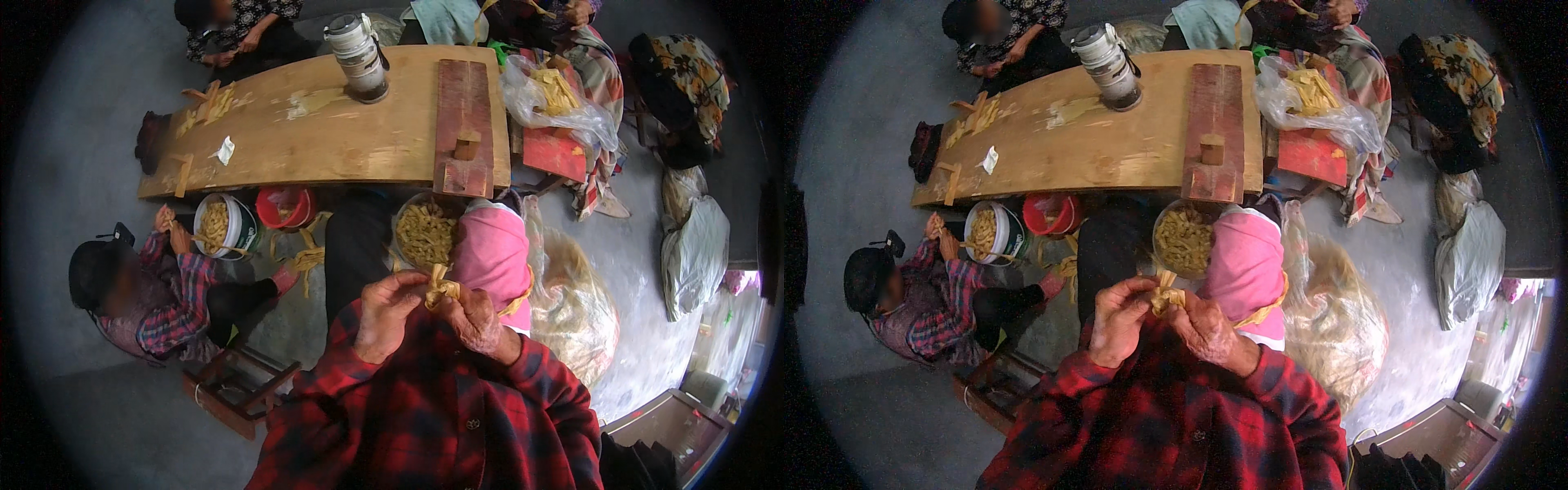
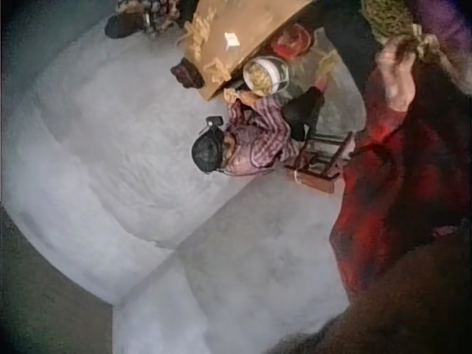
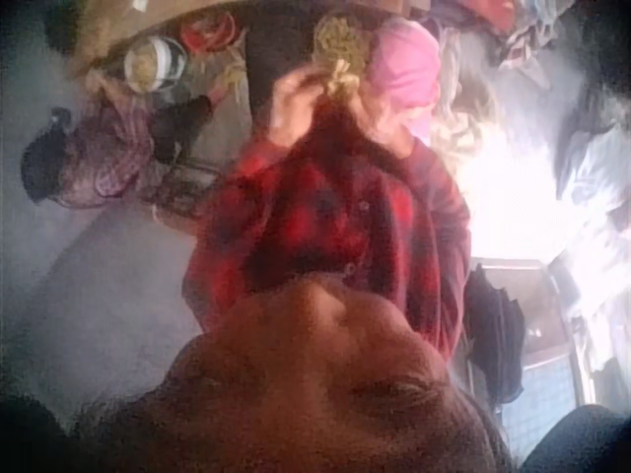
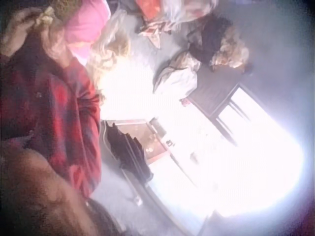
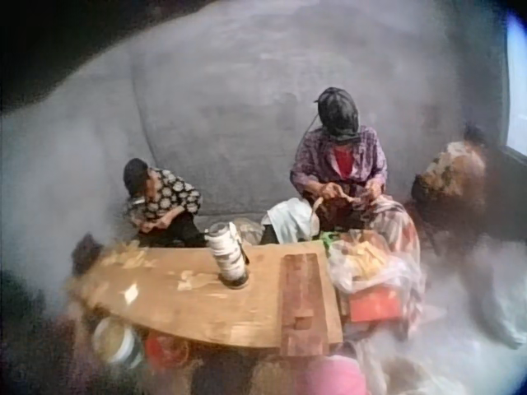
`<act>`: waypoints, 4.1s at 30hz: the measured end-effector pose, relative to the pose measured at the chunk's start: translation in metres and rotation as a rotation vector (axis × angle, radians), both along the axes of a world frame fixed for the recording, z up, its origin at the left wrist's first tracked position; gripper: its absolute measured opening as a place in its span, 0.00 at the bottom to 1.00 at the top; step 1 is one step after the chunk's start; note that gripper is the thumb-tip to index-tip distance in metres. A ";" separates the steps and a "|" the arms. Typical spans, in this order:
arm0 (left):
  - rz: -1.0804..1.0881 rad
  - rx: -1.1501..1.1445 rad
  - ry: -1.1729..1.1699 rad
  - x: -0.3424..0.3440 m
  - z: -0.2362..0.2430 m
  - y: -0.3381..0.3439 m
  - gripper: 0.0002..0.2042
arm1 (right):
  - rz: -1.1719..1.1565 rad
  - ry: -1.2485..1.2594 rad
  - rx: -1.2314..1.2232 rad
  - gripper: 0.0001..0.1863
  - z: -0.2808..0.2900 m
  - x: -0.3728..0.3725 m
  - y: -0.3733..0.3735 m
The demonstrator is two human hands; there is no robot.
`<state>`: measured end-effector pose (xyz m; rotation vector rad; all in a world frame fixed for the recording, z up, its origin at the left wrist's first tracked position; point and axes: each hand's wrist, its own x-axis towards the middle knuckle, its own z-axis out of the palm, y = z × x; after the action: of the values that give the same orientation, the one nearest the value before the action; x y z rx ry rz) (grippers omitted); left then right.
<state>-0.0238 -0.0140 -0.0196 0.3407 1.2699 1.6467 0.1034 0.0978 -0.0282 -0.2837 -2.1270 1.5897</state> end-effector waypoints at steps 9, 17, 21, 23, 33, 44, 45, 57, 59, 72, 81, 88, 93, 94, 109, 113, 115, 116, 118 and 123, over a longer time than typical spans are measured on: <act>-0.092 -0.033 0.304 0.011 0.031 0.008 0.11 | -0.037 0.095 0.297 0.05 0.010 0.001 0.001; 0.009 0.058 -0.027 0.012 0.027 0.009 0.11 | 0.060 0.002 0.052 0.05 0.012 0.003 -0.001; -0.011 0.105 -0.283 0.012 0.034 0.008 0.09 | 0.053 0.037 0.081 0.05 0.015 0.006 -0.001; -0.040 0.079 -0.424 0.012 0.037 0.007 0.10 | 0.025 0.038 0.021 0.05 0.012 0.006 -0.005; -0.112 0.226 0.143 0.011 0.031 0.018 0.11 | -0.032 0.012 0.563 0.09 0.018 0.013 0.007; -0.283 -0.079 -0.084 0.015 0.023 0.009 0.14 | 0.041 -0.059 0.951 0.14 0.021 0.016 0.030; -0.327 -0.076 -0.031 0.015 0.025 0.008 0.14 | 0.077 -0.063 0.942 0.14 0.022 0.019 0.032; -0.759 0.149 0.586 -0.011 0.036 -0.003 0.09 | 0.380 -0.120 0.443 0.15 0.044 0.041 0.044; -0.787 0.103 0.579 -0.014 0.040 -0.006 0.09 | 0.416 -0.121 0.429 0.14 0.049 0.042 0.045; -0.790 0.128 0.663 -0.031 0.038 -0.013 0.11 | 0.408 -0.161 0.172 0.08 0.048 0.051 0.053; -0.616 0.127 1.027 -0.028 0.040 0.000 0.20 | 0.359 -0.196 -0.032 0.09 0.029 0.047 0.050; -0.619 0.187 1.442 -0.001 0.035 0.022 0.17 | 0.352 -0.196 -0.020 0.09 0.033 0.042 0.050; -0.662 0.356 1.385 0.007 0.020 0.028 0.08 | 0.392 -0.228 -0.094 0.09 0.025 0.055 0.054; -0.675 0.382 1.366 0.006 0.023 0.027 0.05 | 0.412 -0.282 -0.090 0.09 0.027 0.058 0.055; -0.730 -0.028 0.995 -0.067 0.045 0.027 0.07 | 0.214 0.164 0.622 0.09 0.023 0.018 0.076; -0.664 -0.145 0.945 -0.083 0.027 0.074 0.10 | 0.156 -0.186 0.278 0.14 -0.007 -0.011 0.122; -0.652 -0.103 0.880 -0.094 0.004 0.099 0.10 | 0.106 -0.226 0.255 0.16 -0.012 -0.019 0.141; -0.658 -0.101 0.820 -0.098 -0.006 0.113 0.11 | 0.099 -0.291 0.253 0.16 -0.018 -0.021 0.152; -0.658 -0.103 0.741 -0.106 -0.022 0.135 0.10 | 0.070 -0.264 0.218 0.17 -0.041 -0.029 0.170; -0.635 -0.051 0.631 -0.119 -0.054 0.170 0.10 | 0.028 -0.276 0.182 0.17 -0.050 -0.039 0.195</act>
<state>-0.1428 0.1565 -0.0741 1.1680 1.4445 0.9791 0.0642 0.2924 -0.0784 -0.4351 -2.4760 1.4272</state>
